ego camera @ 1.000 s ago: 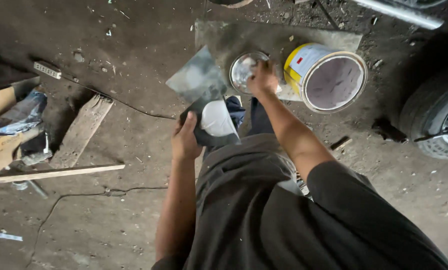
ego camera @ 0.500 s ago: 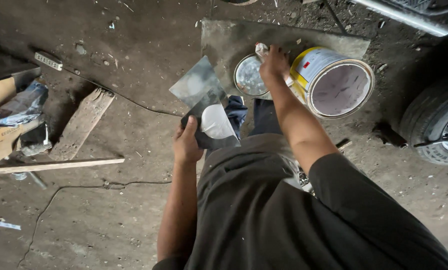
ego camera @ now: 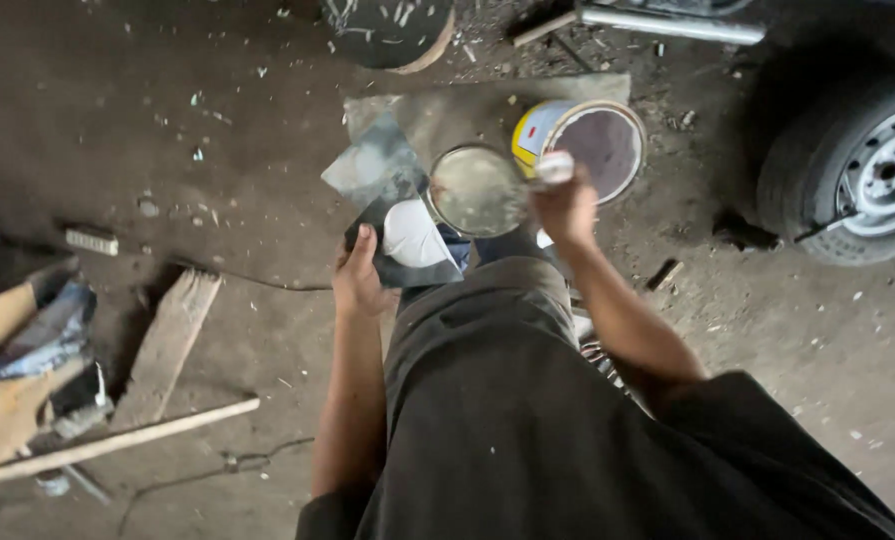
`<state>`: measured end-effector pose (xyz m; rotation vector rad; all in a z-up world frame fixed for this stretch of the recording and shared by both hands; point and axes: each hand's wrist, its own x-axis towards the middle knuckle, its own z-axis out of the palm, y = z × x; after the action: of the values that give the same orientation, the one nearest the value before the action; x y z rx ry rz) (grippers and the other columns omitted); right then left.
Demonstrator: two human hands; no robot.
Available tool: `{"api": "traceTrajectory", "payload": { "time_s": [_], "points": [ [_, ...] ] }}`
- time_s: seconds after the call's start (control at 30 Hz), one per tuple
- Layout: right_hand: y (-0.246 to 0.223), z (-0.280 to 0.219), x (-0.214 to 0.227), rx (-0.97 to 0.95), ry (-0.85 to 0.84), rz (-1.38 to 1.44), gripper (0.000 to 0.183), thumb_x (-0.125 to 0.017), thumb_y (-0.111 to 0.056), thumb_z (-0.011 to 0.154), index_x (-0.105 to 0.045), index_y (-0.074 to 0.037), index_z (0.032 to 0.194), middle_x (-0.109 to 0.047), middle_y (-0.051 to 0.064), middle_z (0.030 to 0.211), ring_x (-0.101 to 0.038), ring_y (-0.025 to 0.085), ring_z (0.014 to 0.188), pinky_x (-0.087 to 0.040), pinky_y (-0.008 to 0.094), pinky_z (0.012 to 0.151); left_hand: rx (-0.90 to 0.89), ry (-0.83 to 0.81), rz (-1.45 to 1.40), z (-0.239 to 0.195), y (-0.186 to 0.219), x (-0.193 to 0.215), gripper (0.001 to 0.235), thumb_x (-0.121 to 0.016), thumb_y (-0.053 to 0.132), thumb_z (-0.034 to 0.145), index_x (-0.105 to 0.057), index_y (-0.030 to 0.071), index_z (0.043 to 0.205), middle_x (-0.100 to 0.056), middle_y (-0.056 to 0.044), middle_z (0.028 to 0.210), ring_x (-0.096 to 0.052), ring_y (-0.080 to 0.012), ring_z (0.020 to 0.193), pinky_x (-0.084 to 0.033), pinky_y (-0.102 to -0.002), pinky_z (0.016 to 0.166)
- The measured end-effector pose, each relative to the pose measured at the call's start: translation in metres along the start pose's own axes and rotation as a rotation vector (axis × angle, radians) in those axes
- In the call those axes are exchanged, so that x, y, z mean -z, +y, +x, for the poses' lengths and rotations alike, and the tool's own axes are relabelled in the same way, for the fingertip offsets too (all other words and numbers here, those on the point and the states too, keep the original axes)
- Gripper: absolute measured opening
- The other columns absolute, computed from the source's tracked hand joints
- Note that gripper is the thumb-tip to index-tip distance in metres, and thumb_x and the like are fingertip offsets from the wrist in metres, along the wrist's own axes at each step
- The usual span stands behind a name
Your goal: The person applies body filler to a damaged area on the side of a black car using a metal spreader. They repeatedly scoop the filler from a container and smooth it over the car's surface, occasionally mixing the substance on a separate metal plate.
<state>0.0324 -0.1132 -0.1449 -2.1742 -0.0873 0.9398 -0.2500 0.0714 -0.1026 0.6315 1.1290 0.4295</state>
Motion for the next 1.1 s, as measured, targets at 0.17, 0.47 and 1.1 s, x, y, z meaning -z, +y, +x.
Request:
{"api": "traceTrajectory", "payload": {
  "time_s": [0.17, 0.47, 1.1],
  "points": [
    [0.039, -0.009, 0.082, -0.013, 0.179, 0.711, 0.051, -0.067, 0.004, 0.084, -0.052, -0.004, 0.132, -0.064, 0.010, 0.119, -0.068, 0.023, 0.105, -0.059, 0.038, 0.089, 0.064, -0.256, -0.272, 0.004, 0.034, -0.061, 0.035, -0.064, 0.026, 0.101, -0.064, 0.002, 0.127, -0.070, -0.008, 0.121, -0.069, -0.0227, 0.110, -0.056, -0.040, 0.095],
    [0.119, 0.043, 0.106, -0.024, 0.412, 0.691, 0.045, -0.071, 0.010, 0.076, -0.057, -0.002, 0.117, -0.066, 0.007, 0.100, -0.068, 0.018, 0.083, -0.056, 0.032, 0.067, 0.044, -0.388, -0.225, 0.011, 0.022, -0.100, 0.034, -0.068, 0.023, 0.102, -0.065, 0.000, 0.126, -0.070, -0.010, 0.123, -0.067, -0.0237, 0.112, -0.053, -0.040, 0.098],
    [0.121, -0.102, 0.072, -0.396, -0.472, -0.352, 0.052, -0.072, -0.036, 0.096, -0.067, -0.001, 0.134, -0.078, 0.026, 0.113, -0.072, 0.028, 0.088, -0.058, 0.036, 0.073, 0.028, -0.360, -0.053, 0.019, 0.013, -0.156, 0.037, -0.076, 0.029, 0.094, -0.068, 0.004, 0.119, -0.069, -0.003, 0.112, -0.063, -0.0175, 0.104, -0.052, -0.038, 0.087]
  ]
}}
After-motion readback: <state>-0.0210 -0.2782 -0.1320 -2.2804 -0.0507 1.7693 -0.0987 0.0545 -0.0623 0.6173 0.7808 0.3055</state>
